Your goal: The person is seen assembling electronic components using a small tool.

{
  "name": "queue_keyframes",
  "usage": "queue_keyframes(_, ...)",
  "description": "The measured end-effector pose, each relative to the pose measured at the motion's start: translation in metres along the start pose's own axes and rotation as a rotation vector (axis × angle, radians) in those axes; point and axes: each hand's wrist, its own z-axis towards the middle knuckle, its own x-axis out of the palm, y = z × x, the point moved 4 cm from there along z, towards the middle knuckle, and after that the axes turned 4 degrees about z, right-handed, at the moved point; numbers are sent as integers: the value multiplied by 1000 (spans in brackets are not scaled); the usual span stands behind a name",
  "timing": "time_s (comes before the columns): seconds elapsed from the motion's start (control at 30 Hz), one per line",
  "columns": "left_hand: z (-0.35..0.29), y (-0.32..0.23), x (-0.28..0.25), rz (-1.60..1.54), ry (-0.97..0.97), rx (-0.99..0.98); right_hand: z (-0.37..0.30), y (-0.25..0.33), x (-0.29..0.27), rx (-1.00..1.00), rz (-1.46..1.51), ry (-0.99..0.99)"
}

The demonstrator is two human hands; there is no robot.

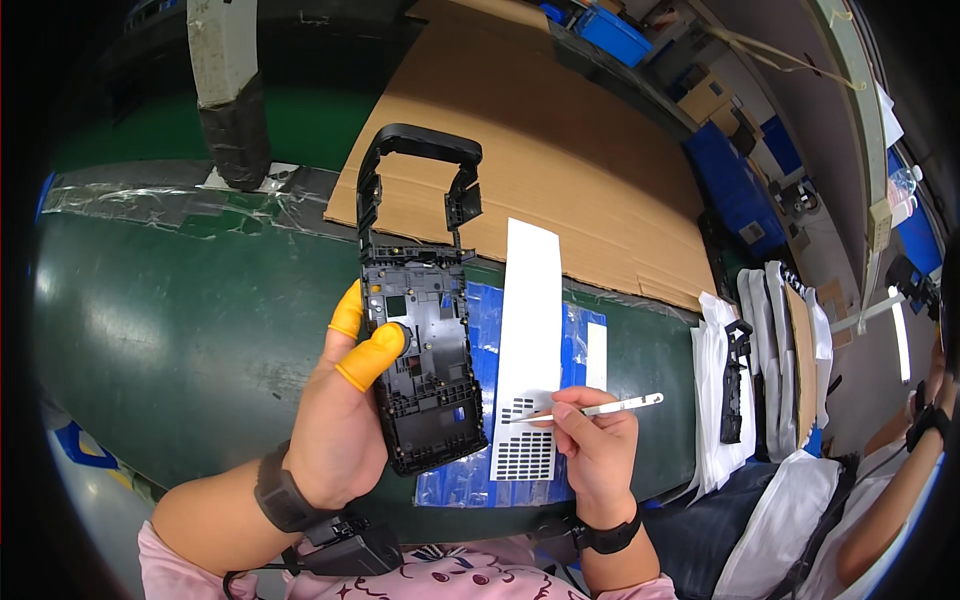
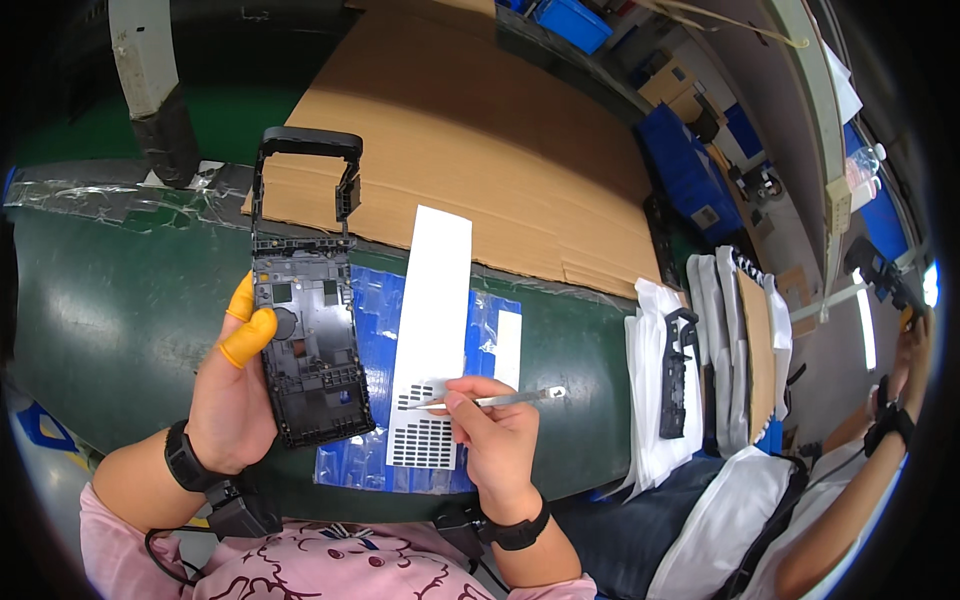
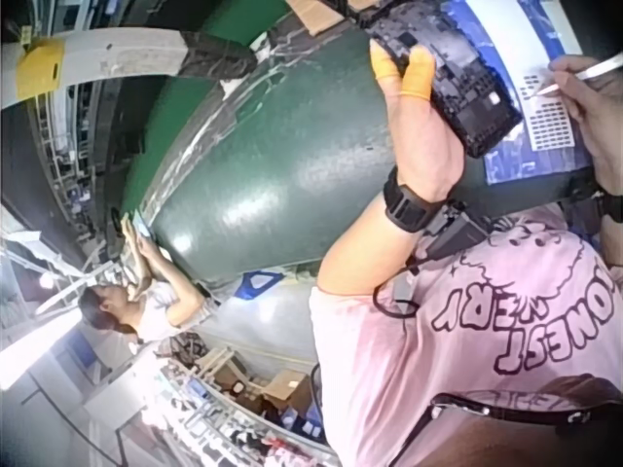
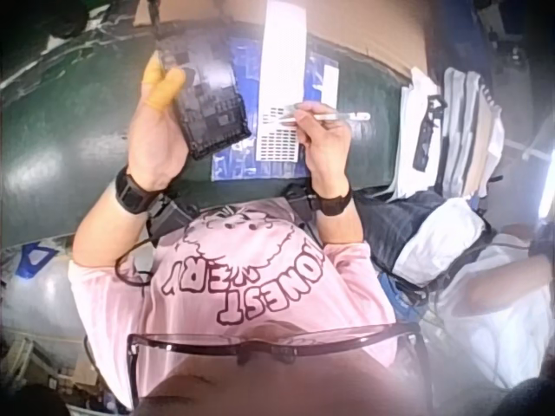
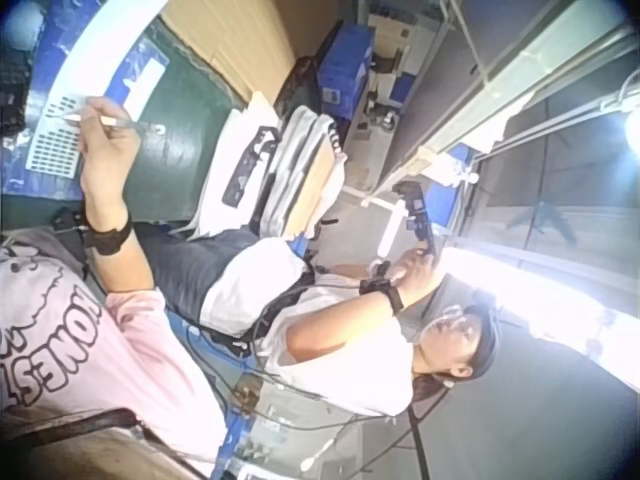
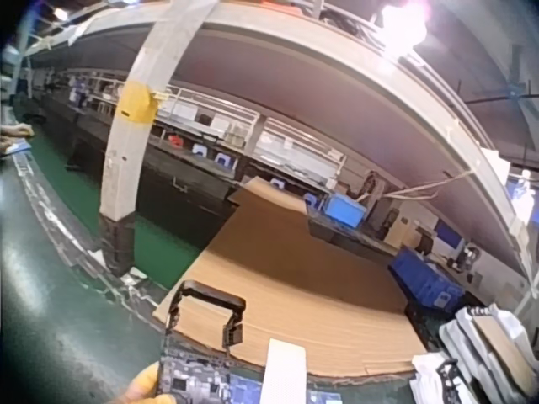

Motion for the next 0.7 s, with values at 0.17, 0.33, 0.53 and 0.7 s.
queue_keyframes(0.17,-1,4,-3,4,3,-21,-2,0,-1,2,-5,17)
queue_keyframes(0.33,-3,8,-1,91,36,-20,-12,15,-5,-51,88,1)
queue_keyframes(0.53,-8,11,4,-27,109,-123,-36,40,26,-162,167,75)
queue_keyframes(0.7,-10,20,3,28,100,-155,-34,40,57,-229,80,168)
